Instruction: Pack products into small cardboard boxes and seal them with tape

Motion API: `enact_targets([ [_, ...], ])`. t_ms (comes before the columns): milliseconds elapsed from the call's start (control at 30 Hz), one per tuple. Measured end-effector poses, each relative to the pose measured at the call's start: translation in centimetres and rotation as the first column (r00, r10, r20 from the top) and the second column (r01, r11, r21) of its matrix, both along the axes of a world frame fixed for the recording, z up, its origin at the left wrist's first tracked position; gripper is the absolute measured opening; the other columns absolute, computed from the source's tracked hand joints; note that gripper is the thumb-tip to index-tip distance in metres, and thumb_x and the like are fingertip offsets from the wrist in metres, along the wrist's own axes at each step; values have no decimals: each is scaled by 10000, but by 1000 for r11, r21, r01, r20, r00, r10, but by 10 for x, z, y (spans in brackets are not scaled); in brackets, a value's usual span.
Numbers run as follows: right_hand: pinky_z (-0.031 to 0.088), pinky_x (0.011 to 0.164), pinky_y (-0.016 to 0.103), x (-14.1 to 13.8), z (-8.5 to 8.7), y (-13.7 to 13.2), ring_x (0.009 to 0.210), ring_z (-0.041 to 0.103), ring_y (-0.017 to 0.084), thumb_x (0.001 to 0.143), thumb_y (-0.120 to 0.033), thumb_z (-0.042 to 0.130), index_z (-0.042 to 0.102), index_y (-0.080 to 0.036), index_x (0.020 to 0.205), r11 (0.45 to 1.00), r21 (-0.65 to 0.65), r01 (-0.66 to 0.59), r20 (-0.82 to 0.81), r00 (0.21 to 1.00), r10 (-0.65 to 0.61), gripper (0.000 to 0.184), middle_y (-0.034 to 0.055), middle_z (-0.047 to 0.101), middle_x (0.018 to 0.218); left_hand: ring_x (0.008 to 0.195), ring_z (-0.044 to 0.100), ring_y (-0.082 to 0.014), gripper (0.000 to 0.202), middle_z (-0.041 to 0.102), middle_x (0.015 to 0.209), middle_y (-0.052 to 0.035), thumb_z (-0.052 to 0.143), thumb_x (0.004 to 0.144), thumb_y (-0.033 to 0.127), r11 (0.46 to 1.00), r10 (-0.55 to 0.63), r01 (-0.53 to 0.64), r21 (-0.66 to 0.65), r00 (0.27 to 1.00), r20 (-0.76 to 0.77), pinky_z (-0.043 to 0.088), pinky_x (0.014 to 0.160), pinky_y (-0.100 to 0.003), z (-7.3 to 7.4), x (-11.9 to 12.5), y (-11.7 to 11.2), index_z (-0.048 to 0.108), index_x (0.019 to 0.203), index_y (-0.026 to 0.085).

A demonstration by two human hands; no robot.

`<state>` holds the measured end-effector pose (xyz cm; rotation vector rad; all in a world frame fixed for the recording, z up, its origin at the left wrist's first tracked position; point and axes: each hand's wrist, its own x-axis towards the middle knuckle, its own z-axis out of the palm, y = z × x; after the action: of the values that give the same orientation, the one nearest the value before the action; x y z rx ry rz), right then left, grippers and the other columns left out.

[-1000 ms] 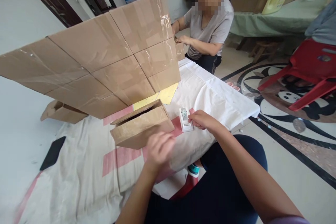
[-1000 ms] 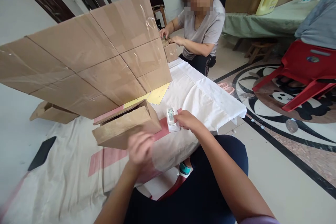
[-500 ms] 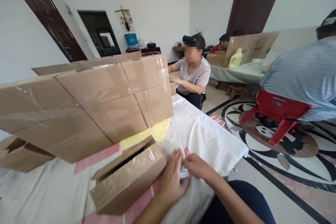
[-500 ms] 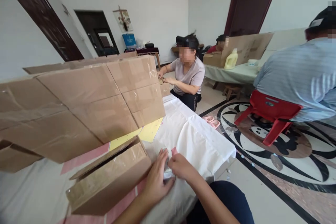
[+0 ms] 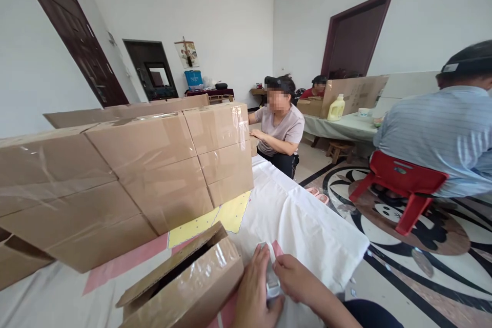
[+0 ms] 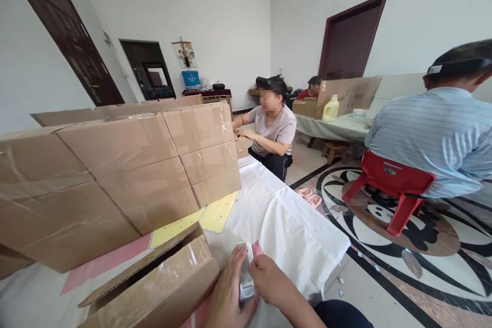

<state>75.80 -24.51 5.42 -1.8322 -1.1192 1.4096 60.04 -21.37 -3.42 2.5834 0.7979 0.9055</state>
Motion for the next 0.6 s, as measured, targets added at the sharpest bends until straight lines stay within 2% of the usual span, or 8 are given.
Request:
enact_targets([
  [100,238,381,195,1,-5,1,360,332,68,1007,-174,360,398,-219,701,1000,11,-28,0,1000,28,311,-85,414,448,1546,251,-331,1017,287,1661,-141,617,786,127,1000,14,-14,7,1000,-9,415,1184,-514,-5,0,2,49,1628,178],
  [300,254,385,200,4,-12,3,340,358,81,1000,-235,398,400,-226,701,999,22,-38,5,999,38,300,-76,440,420,1541,205,-426,969,211,1686,-136,689,779,206,998,43,-40,44,997,-63,398,1165,-605,-10,-1,7,200,1615,217],
  [467,268,398,188,6,-14,2,377,365,66,989,-301,464,387,-222,681,994,97,-47,54,998,42,327,-77,432,456,1517,265,-437,951,263,1667,-148,695,763,191,998,26,-25,58,999,-18,442,1121,-632,-4,-3,8,247,1602,228],
  [600,264,398,192,5,-13,1,379,353,68,1007,-291,424,392,-222,705,996,79,-43,73,997,38,311,-80,429,453,1473,366,-380,736,359,1611,-147,653,807,156,998,8,-14,54,994,109,454,1127,-590,5,-6,5,421,1499,249],
])
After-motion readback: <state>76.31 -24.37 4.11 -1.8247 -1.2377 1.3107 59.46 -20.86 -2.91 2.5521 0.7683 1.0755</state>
